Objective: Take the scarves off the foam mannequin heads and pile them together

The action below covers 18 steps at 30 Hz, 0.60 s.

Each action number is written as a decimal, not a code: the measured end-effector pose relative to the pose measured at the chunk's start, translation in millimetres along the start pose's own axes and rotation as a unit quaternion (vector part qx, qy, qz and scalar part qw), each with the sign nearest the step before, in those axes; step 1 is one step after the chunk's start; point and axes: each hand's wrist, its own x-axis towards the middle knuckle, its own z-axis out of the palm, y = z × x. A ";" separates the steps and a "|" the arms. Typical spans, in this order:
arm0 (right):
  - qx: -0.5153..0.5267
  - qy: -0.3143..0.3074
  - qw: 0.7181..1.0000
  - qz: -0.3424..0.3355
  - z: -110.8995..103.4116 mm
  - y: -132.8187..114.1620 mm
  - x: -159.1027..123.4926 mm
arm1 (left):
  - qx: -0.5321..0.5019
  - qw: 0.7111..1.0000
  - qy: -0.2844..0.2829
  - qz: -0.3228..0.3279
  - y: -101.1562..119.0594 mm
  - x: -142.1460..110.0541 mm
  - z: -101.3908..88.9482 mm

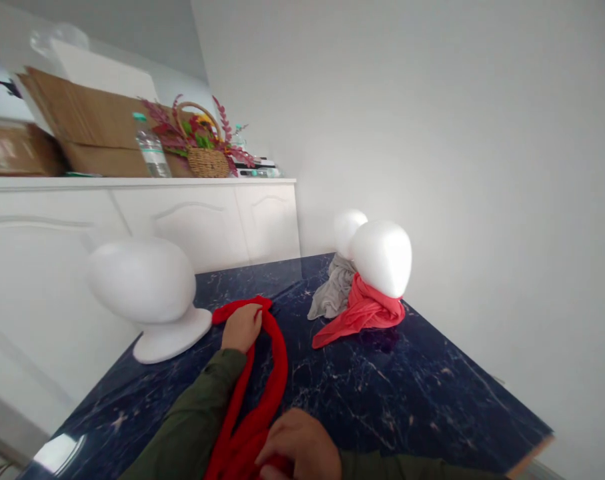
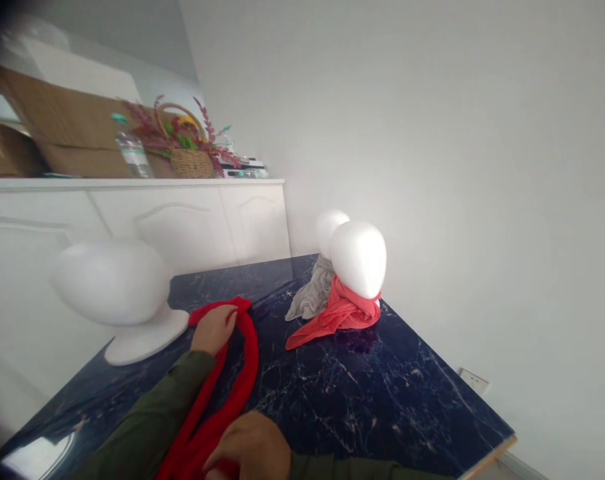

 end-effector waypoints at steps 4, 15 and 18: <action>-0.058 0.000 0.998 0.023 -14.4 -4.6 -2.0 | -0.015 0.993 -0.083 0.082 29.0 -20.1 10.4; -0.036 0.184 0.982 0.005 -69.5 -8.6 3.1 | -0.012 0.996 -0.086 0.002 -46.8 -32.8 -16.3; -0.082 0.376 0.918 0.098 -127.7 19.2 -6.1 | -0.006 0.998 -0.052 -0.026 -51.8 -49.1 -35.4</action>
